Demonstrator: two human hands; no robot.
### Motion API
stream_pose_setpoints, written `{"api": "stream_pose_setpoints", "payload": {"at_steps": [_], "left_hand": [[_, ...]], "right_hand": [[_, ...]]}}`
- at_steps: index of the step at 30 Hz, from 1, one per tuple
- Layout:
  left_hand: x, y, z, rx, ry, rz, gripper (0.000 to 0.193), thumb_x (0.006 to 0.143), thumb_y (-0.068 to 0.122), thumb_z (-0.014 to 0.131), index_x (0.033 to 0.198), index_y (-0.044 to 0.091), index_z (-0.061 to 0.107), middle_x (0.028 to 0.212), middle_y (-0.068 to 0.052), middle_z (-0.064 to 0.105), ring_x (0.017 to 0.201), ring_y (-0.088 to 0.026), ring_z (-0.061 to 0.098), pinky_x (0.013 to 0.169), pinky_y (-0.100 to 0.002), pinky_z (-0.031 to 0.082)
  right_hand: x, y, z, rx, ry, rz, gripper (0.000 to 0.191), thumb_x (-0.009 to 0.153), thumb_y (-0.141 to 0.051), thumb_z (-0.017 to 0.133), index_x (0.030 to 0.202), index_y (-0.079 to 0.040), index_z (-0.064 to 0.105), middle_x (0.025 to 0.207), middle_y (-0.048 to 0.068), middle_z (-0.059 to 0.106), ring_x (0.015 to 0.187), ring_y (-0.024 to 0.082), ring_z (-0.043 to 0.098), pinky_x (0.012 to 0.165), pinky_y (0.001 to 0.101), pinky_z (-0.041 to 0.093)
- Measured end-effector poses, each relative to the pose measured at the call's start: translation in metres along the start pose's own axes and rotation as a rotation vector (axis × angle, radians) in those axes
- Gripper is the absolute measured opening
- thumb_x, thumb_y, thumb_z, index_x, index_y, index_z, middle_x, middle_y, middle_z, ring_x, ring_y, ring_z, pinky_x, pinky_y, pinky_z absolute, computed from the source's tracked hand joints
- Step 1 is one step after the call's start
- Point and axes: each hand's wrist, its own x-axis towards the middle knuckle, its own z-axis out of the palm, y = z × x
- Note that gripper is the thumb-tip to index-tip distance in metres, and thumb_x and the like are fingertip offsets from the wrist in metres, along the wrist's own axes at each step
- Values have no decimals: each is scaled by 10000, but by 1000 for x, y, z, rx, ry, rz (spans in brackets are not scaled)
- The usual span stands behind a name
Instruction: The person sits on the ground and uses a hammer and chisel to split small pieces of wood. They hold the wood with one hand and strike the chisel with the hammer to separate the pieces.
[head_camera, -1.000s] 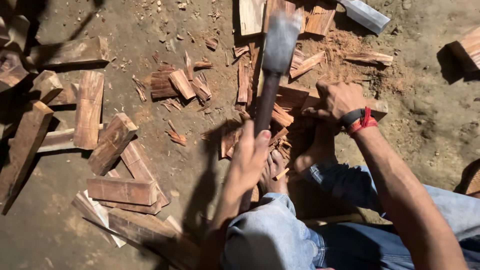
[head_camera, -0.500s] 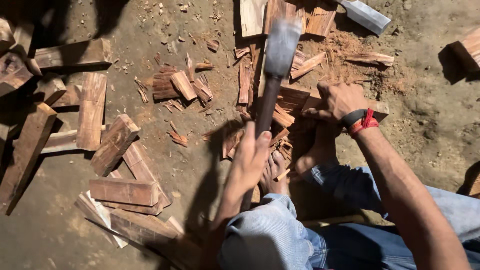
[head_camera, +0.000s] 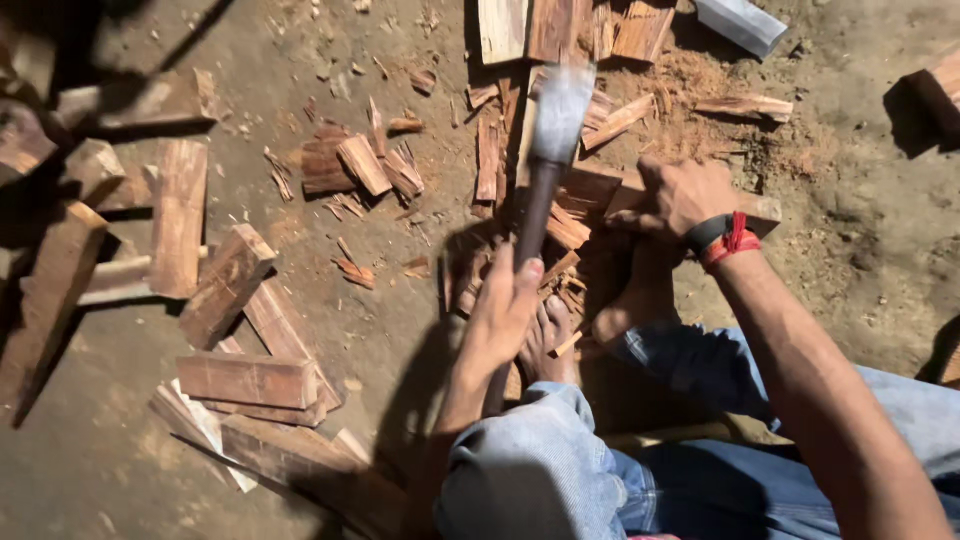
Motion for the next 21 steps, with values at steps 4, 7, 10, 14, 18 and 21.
{"api": "stream_pose_setpoints", "payload": {"at_steps": [4, 7, 10, 14, 18, 21], "left_hand": [[1, 19, -8, -19, 25, 154, 585, 1067, 566, 463, 1185, -3, 526, 692, -44, 549, 566, -92, 532, 468, -275, 450], [-18, 65, -42, -200, -72, 234, 623, 1059, 631, 390, 1177, 24, 459, 684, 30, 458, 491, -49, 422, 378, -211, 372], [-31, 95, -57, -293, -51, 288, 614, 1073, 579, 464, 1264, -4, 469, 751, 32, 504, 542, -77, 422, 453, -234, 370], [-13, 65, -23, -156, -103, 26, 462, 1059, 494, 421, 1159, 45, 464, 681, 43, 473, 506, -67, 452, 393, -230, 379], [-6, 15, -4, -73, -75, -186, 532, 1058, 442, 469, 1541, 241, 372, 629, 26, 500, 463, -97, 472, 401, -246, 410], [-17, 16, -27, -157, -38, -27, 426, 1084, 452, 478, 1131, 29, 495, 677, 21, 478, 509, -95, 464, 410, -253, 396]], "right_hand": [[2, -1, 1, -75, 170, -62, 755, 696, -763, 691, 1201, -212, 589, 826, 123, 709, 737, 346, 704, 613, 451, 537], [4, -3, 3, -48, 36, -21, 760, 769, -824, 666, 1181, -191, 580, 813, 120, 712, 754, 338, 711, 625, 443, 538], [3, -3, 5, -72, 10, -5, 840, 753, -799, 670, 1340, -215, 533, 768, 137, 716, 717, 333, 718, 597, 425, 551], [1, -6, 9, -58, 17, 3, 825, 756, -799, 670, 1321, -214, 537, 751, 121, 716, 710, 328, 719, 588, 430, 553], [6, -5, 13, -216, 887, -294, 787, 595, -807, 625, 1184, -291, 540, 1123, 208, 786, 922, 385, 752, 644, 413, 560], [10, -1, 17, 31, 69, -22, 675, 855, -793, 696, 1134, -182, 624, 837, 126, 720, 754, 346, 704, 643, 456, 533]]}}
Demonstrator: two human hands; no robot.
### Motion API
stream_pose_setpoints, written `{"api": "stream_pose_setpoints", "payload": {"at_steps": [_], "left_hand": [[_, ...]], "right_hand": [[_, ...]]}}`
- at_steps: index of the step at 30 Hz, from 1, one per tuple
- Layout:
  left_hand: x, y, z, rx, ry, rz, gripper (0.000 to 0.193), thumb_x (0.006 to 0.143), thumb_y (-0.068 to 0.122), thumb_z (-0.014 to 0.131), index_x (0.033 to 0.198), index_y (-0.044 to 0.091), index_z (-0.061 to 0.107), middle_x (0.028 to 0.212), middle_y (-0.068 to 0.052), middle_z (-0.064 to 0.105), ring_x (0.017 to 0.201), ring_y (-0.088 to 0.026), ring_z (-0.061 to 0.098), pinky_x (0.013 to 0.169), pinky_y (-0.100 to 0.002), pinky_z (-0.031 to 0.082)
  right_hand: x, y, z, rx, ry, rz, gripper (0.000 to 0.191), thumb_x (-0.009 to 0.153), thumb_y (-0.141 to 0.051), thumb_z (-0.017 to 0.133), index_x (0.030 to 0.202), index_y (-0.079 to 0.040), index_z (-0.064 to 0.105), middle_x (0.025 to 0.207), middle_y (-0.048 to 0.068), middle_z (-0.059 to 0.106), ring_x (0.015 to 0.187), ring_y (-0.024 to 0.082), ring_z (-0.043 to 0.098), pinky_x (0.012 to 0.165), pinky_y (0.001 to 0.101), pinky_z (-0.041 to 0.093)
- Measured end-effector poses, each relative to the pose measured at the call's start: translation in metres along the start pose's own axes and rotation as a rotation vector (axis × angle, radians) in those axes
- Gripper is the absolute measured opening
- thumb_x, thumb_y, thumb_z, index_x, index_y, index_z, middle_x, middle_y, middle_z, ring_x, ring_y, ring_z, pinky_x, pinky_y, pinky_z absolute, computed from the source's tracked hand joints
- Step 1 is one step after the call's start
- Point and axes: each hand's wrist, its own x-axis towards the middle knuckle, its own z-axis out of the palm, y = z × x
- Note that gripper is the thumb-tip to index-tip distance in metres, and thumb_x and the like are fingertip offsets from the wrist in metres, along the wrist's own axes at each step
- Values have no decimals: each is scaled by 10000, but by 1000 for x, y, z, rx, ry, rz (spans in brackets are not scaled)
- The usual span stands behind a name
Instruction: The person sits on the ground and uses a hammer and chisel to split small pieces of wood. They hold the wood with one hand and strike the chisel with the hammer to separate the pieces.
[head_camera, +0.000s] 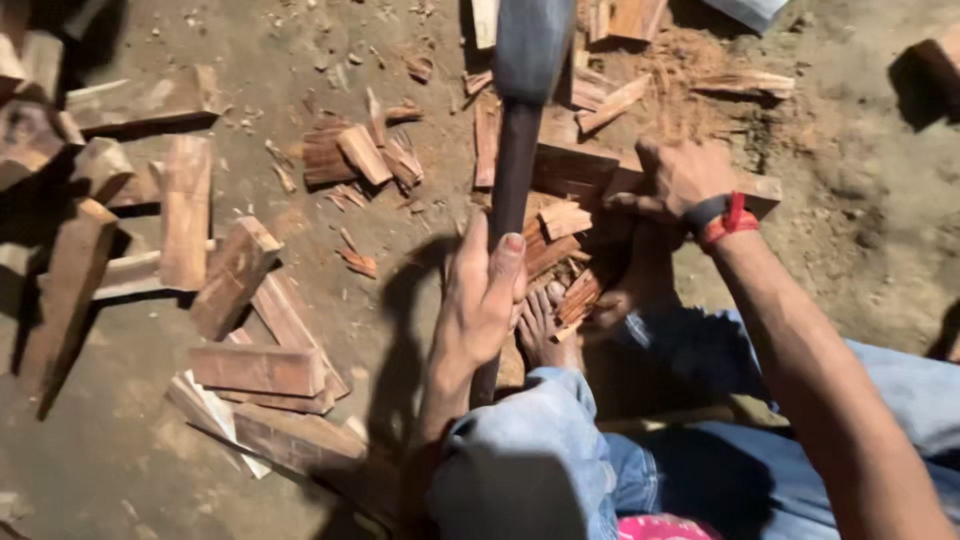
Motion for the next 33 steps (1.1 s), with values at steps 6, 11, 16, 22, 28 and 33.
{"api": "stream_pose_setpoints", "payload": {"at_steps": [6, 11, 16, 22, 28, 33], "left_hand": [[0, 40, -13, 4, -22, 354, 522, 1078, 577, 365, 1252, 101, 490, 710, 32, 498, 530, -51, 458, 375, -236, 384], [20, -9, 21, -29, -69, -215, 300, 1051, 371, 459, 1247, 146, 492, 601, 19, 458, 429, -72, 447, 345, -226, 365], [17, -40, 14, -134, -5, -255, 258, 1056, 352, 457, 1159, 117, 481, 626, 37, 442, 419, -64, 403, 333, -230, 336], [-2, -3, -3, -167, -73, 67, 412, 1102, 477, 461, 1095, 65, 457, 667, 28, 462, 484, -58, 426, 389, -227, 373], [8, -9, 22, 62, -19, 53, 339, 1099, 396, 456, 1134, 63, 511, 668, 1, 492, 525, -69, 479, 415, -236, 393], [1, -63, 30, 158, 100, 294, 306, 1199, 326, 419, 1230, 27, 477, 828, -27, 569, 688, -140, 543, 513, -291, 470]], "right_hand": [[2, 9, 9, 26, 109, -39, 756, 718, -674, 767, 1271, -191, 589, 865, 113, 724, 746, 338, 710, 620, 476, 533], [5, 7, 9, -19, 129, -60, 738, 685, -702, 775, 1185, -190, 597, 879, 132, 722, 774, 354, 708, 597, 473, 540], [6, 2, -10, 41, -45, 8, 781, 721, -798, 737, 1159, -165, 602, 874, 160, 737, 785, 384, 721, 655, 502, 552], [-11, -8, -30, 13, -26, 32, 791, 746, -788, 682, 1200, -149, 576, 836, 178, 731, 761, 395, 726, 649, 492, 574], [-16, -11, -34, 7, -78, 40, 788, 763, -787, 695, 1236, -168, 575, 849, 199, 734, 801, 406, 720, 684, 497, 578], [-1, 0, -17, 128, 386, -250, 880, 613, -629, 749, 1313, -122, 587, 1011, 209, 751, 787, 397, 719, 545, 481, 555]]}}
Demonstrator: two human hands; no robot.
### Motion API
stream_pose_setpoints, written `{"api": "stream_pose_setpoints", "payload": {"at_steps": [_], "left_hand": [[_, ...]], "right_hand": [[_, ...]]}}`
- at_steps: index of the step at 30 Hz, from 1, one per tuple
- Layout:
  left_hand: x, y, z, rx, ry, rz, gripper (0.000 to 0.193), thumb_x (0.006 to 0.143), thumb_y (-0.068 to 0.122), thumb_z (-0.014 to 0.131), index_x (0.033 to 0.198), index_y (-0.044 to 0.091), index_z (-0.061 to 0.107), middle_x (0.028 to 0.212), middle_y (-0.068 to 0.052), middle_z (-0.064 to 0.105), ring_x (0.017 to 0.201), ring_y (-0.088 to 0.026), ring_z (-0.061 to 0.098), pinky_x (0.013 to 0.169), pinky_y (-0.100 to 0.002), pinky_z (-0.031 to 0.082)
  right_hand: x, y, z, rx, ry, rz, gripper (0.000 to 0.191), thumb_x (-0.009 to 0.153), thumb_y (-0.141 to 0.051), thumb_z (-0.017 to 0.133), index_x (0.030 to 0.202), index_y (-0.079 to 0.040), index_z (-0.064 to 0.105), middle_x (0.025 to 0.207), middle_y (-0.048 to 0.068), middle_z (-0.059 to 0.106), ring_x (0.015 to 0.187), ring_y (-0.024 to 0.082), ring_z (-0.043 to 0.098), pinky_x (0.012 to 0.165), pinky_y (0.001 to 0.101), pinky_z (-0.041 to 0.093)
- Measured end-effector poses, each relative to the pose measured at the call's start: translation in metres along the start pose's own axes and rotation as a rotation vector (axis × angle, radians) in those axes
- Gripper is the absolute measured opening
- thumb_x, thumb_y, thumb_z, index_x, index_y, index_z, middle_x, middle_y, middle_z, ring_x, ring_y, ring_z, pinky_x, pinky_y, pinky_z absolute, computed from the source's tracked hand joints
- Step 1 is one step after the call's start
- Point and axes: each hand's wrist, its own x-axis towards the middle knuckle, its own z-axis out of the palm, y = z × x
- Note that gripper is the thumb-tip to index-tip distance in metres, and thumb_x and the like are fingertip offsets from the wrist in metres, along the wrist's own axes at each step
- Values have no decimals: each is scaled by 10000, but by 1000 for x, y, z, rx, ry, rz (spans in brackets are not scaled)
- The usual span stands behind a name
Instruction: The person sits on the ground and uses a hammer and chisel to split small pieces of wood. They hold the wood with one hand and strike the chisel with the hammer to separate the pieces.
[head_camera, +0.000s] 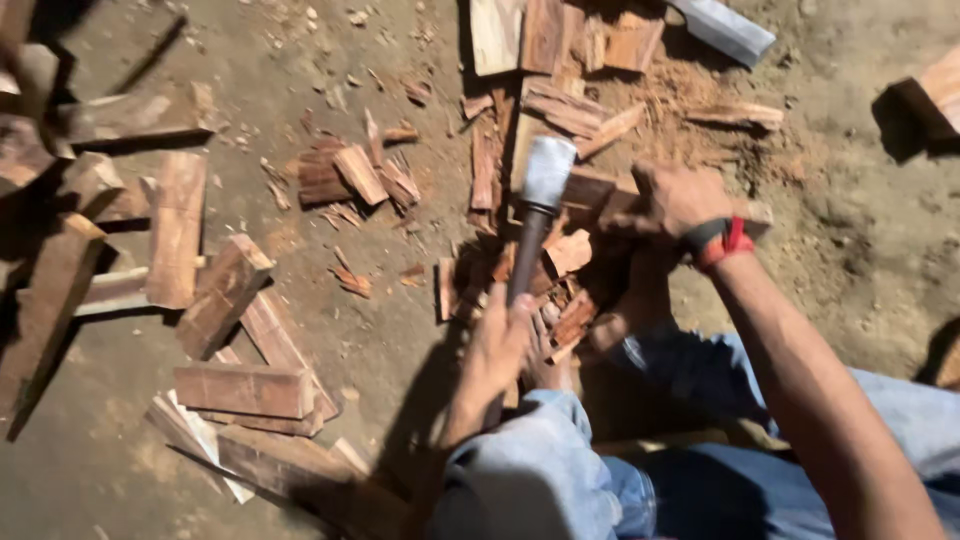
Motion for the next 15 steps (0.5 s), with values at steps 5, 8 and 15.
{"api": "stream_pose_setpoints", "payload": {"at_steps": [5, 8, 15], "left_hand": [[-19, -36, -15, -446, -70, -664, 244, 1078, 323, 454, 1120, 88, 506, 609, 28, 415, 415, -60, 367, 342, -240, 315], [-21, -45, -10, -493, -86, -578, 232, 1085, 310, 486, 1125, 84, 518, 631, 43, 438, 437, -47, 398, 362, -230, 335], [-22, -40, 1, -491, -120, -589, 219, 1074, 298, 521, 1050, 83, 491, 648, 24, 482, 425, -59, 426, 343, -235, 342]], "right_hand": [[35, 45, 29, 155, -691, 380, 671, 800, -523, 775, 1218, -27, 603, 815, 219, 745, 711, 326, 736, 627, 441, 595], [41, 51, 33, 184, -617, 304, 545, 792, -386, 762, 1109, 40, 641, 862, 231, 727, 717, 338, 728, 616, 435, 602], [27, 13, 32, 19, -476, 304, 835, 713, -455, 827, 1422, -153, 508, 1010, 278, 657, 720, 412, 714, 586, 503, 599]]}}
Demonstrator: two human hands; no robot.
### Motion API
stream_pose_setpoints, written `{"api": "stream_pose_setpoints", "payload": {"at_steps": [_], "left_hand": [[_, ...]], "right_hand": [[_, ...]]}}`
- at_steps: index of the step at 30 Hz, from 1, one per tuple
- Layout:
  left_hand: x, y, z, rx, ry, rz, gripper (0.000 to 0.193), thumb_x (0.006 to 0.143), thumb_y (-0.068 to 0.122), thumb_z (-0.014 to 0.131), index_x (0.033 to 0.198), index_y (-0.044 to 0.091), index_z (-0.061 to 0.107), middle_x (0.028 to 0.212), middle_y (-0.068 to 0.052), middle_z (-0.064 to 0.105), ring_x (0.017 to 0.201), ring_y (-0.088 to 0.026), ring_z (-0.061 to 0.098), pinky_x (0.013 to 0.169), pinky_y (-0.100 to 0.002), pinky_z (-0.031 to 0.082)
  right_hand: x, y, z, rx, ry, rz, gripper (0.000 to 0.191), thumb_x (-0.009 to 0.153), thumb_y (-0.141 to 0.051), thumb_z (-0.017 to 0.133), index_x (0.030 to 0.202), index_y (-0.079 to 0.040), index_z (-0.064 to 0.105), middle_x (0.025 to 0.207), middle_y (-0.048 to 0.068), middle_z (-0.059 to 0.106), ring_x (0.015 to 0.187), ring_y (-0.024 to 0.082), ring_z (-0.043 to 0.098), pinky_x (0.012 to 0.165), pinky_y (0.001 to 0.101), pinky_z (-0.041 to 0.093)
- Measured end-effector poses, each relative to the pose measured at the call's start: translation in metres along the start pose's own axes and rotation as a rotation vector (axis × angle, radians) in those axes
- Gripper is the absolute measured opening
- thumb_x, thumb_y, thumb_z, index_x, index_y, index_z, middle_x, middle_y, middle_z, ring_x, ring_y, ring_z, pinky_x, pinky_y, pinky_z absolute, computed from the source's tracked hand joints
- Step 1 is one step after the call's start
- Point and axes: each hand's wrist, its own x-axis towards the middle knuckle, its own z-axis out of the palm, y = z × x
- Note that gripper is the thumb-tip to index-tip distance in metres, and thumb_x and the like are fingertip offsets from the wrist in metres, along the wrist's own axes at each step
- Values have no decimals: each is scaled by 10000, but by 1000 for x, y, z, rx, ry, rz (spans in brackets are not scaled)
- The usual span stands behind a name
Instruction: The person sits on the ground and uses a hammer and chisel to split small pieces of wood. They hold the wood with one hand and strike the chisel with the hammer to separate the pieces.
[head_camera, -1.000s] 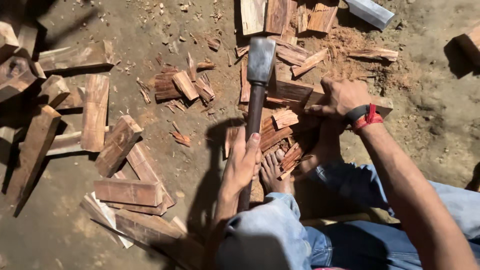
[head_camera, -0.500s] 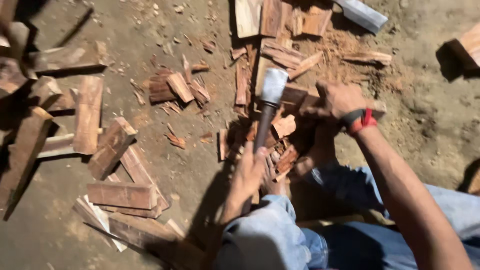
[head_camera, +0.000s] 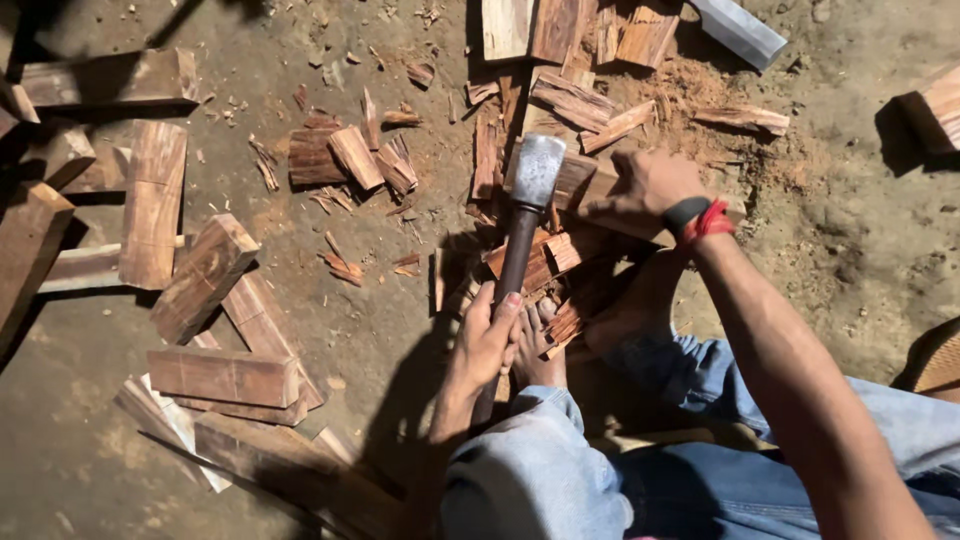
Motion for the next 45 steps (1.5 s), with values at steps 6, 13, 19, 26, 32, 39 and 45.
{"api": "stream_pose_setpoints", "payload": {"at_steps": [6, 13, 19, 26, 32, 39, 45], "left_hand": [[-4, 48, 10, -18, 52, 15, 221, 1071, 315, 482, 1098, 96, 486, 680, 31, 487, 432, -51, 422, 349, -221, 346], [-32, 105, 2, -125, 69, 219, 245, 1076, 309, 435, 1190, 99, 485, 695, 43, 473, 453, -38, 415, 363, -205, 345], [4, 101, 35, 9, 82, 114, 225, 1085, 302, 491, 1091, 78, 473, 662, 18, 444, 467, -61, 403, 369, -235, 330], [-25, 107, 21, 14, 89, 285, 238, 1095, 305, 503, 1109, 68, 488, 713, 25, 479, 543, -68, 456, 445, -238, 387], [-10, 108, 31, 171, 90, 176, 313, 1047, 388, 449, 1147, 91, 467, 656, 41, 497, 484, -61, 477, 378, -245, 403], [-15, 114, 23, 181, 85, 357, 411, 1078, 437, 460, 1179, 40, 480, 680, 20, 473, 527, -92, 458, 426, -261, 396], [-11, 114, 27, 305, 80, 394, 429, 1092, 436, 403, 1210, 32, 490, 699, 36, 483, 542, -84, 487, 421, -262, 430]], "right_hand": [[-25, 6, 7, -95, 95, -33, 655, 896, -201, 642, 1532, -243, 488, 1066, 202, 712, 840, 454, 697, 669, 571, 558], [-23, 30, 28, -98, 137, -57, 981, 657, -488, 876, 1508, -251, 449, 1085, 206, 680, 897, 441, 679, 713, 574, 521], [-15, 51, 42, -195, 229, -130, 1005, 618, -543, 875, 1479, -223, 469, 1013, 185, 676, 888, 434, 675, 729, 570, 524], [-16, 43, 31, -169, 134, -69, 964, 631, -505, 896, 1464, -256, 477, 1190, 227, 629, 881, 430, 679, 702, 552, 540], [-24, 31, 13, -149, -20, 27, 948, 704, -514, 866, 1501, -219, 445, 1020, 185, 711, 896, 419, 701, 726, 543, 553], [-21, 40, 21, -223, 190, -122, 977, 681, -576, 855, 1508, -286, 425, 1040, 127, 702, 911, 361, 683, 715, 504, 523], [-13, 47, 27, -213, 57, -48, 1103, 662, -591, 838, 1593, -253, 353, 880, 137, 680, 797, 346, 675, 644, 490, 532]]}}
